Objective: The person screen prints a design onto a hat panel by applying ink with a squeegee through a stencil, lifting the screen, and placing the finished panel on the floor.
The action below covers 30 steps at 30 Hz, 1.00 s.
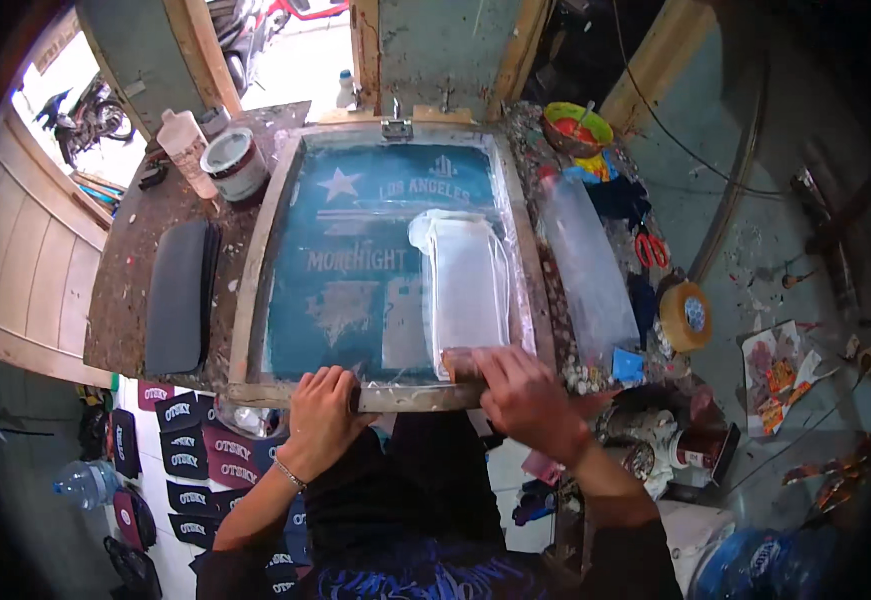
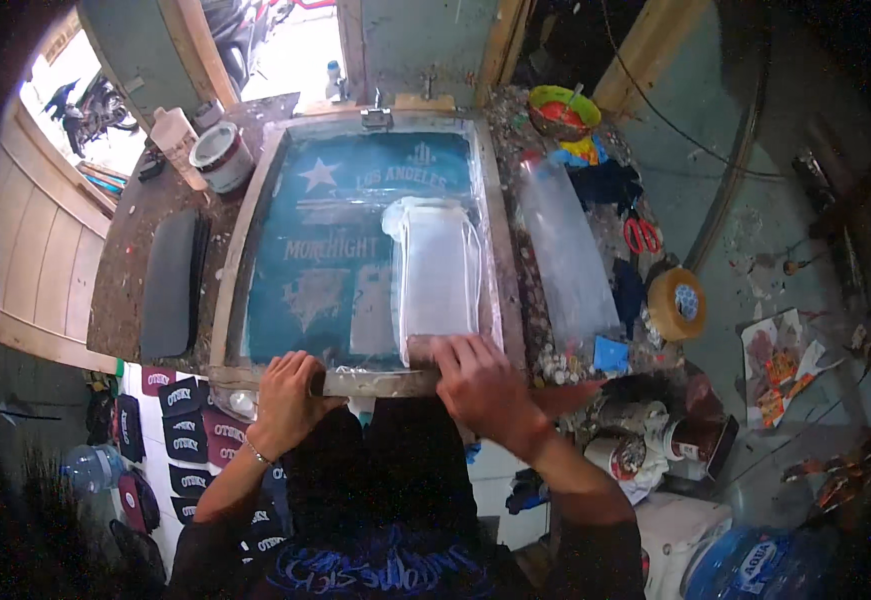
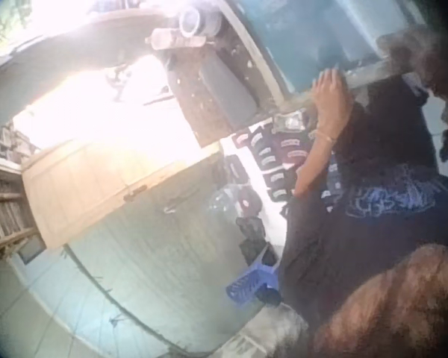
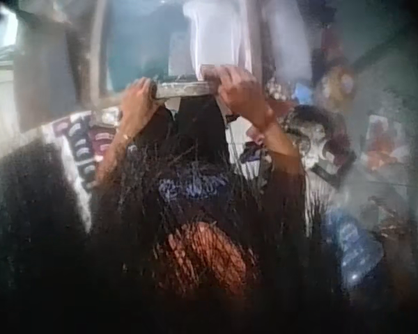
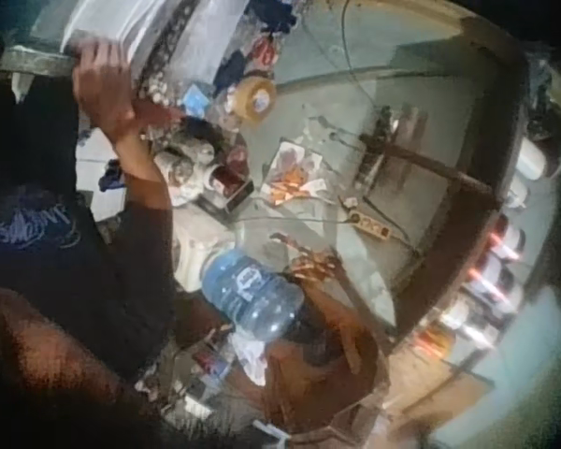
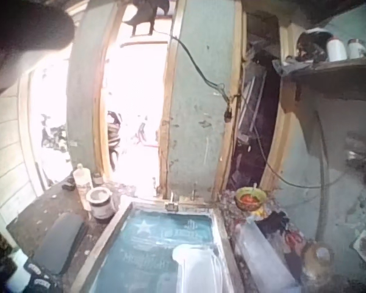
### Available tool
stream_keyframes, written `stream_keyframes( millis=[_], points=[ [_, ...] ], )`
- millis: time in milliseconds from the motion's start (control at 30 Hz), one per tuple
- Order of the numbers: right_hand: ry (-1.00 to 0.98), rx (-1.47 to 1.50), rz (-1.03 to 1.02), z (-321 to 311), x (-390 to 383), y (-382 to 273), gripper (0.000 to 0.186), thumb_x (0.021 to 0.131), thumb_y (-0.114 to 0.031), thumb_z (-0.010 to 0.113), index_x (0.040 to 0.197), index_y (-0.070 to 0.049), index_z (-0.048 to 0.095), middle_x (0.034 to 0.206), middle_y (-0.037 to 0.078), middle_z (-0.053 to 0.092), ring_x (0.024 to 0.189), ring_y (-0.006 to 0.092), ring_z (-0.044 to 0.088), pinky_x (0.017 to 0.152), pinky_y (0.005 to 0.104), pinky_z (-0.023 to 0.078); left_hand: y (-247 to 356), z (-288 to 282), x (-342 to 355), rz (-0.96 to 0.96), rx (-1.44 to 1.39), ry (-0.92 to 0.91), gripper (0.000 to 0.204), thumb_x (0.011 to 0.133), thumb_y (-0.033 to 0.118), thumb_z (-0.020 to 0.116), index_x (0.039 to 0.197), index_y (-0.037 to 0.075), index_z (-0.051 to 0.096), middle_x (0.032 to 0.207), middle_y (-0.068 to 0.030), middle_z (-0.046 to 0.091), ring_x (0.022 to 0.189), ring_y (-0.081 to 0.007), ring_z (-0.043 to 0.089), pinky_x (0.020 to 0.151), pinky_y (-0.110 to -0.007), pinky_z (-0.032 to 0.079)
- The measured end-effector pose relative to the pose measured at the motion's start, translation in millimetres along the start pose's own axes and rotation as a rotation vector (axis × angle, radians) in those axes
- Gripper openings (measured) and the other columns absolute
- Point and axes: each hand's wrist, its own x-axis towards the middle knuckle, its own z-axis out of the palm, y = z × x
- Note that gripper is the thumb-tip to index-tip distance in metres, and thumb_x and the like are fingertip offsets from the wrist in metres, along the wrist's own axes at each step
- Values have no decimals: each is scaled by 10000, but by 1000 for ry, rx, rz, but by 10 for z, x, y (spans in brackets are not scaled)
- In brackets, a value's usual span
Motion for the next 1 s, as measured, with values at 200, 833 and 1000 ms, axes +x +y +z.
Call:
stream_keyframes(
  millis=[200, 833, 1000],
  points=[
    [-119, 123, 84, 132, 425, 593, 385, 776, 32, 558, 1159, -2, 543, 1016, 219, 623, 1012, 395, 609, 901, 488, 495, -34, 181, -9, -38, -40, 6, 496, 630, 256, 887, 944, 49, 563, 911, -104, 569, 892, -315, 569, 796, -407, 431],
    [173, -109, 53, 668, 1312, 1293, 232, 859, -8, 499, 1068, -1, 597, 1036, 200, 655, 1026, 396, 608, 909, 481, 500, -34, 232, -56, -69, -87, -4, 463, 632, 250, 885, 912, 52, 573, 890, -104, 574, 874, -319, 567, 799, -412, 420],
    [64, -58, 93, 610, 1576, 1468, 259, 822, 33, 536, 1070, -13, 595, 1040, 211, 655, 1037, 410, 600, 917, 488, 495, -163, 440, -139, -95, -119, 16, 488, 626, 237, 889, 930, 50, 555, 907, -109, 529, 902, -320, 526, 810, -414, 409]
  ],
)
